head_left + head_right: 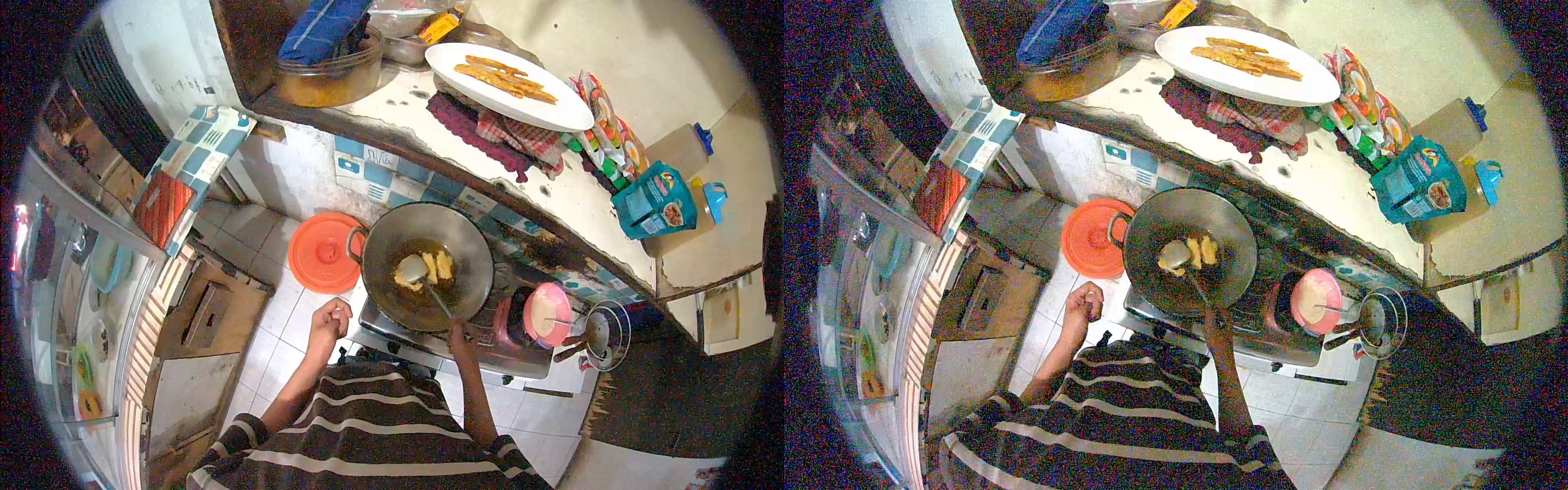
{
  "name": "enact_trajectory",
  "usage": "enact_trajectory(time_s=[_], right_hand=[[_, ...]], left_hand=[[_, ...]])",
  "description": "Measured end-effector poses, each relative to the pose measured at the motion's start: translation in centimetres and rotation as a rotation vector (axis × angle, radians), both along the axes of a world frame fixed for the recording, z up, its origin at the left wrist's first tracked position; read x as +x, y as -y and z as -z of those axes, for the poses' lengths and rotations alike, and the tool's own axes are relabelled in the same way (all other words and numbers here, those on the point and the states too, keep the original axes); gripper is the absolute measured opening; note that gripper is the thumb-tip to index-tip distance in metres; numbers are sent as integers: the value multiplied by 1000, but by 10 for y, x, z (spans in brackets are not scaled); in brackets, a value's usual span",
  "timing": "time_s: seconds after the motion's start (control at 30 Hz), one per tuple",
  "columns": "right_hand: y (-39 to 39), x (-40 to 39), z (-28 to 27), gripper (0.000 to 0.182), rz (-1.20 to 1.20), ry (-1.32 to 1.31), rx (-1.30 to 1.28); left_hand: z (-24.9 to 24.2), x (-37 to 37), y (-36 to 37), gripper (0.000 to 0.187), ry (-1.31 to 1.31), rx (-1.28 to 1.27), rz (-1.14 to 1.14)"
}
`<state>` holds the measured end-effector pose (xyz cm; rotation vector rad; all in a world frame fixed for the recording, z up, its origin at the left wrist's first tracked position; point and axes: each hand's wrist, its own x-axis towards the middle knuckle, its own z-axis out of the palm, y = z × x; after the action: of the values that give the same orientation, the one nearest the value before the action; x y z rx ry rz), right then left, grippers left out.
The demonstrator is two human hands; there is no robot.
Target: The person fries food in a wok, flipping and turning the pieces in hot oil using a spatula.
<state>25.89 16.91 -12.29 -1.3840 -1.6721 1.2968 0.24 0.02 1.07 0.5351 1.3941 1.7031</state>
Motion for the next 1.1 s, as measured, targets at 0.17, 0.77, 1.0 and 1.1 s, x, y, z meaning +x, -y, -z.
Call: enact_trajectory(time_s=[0.17,0.77,1.0,1.1], right_hand=[[-1,-2,-19,33,22,47,-70],[12,11,-32,38,-161,305,550],[21,1,-70,32,-20,306,206],[25,3,-63,30,-18,295,177]], left_hand=[[5,-2,1,28,26,46,18],[0,4,6,27,3,-79,-12],[10,9,11,29,60,-56,49],[8,7,10,30,58,-50,47]])
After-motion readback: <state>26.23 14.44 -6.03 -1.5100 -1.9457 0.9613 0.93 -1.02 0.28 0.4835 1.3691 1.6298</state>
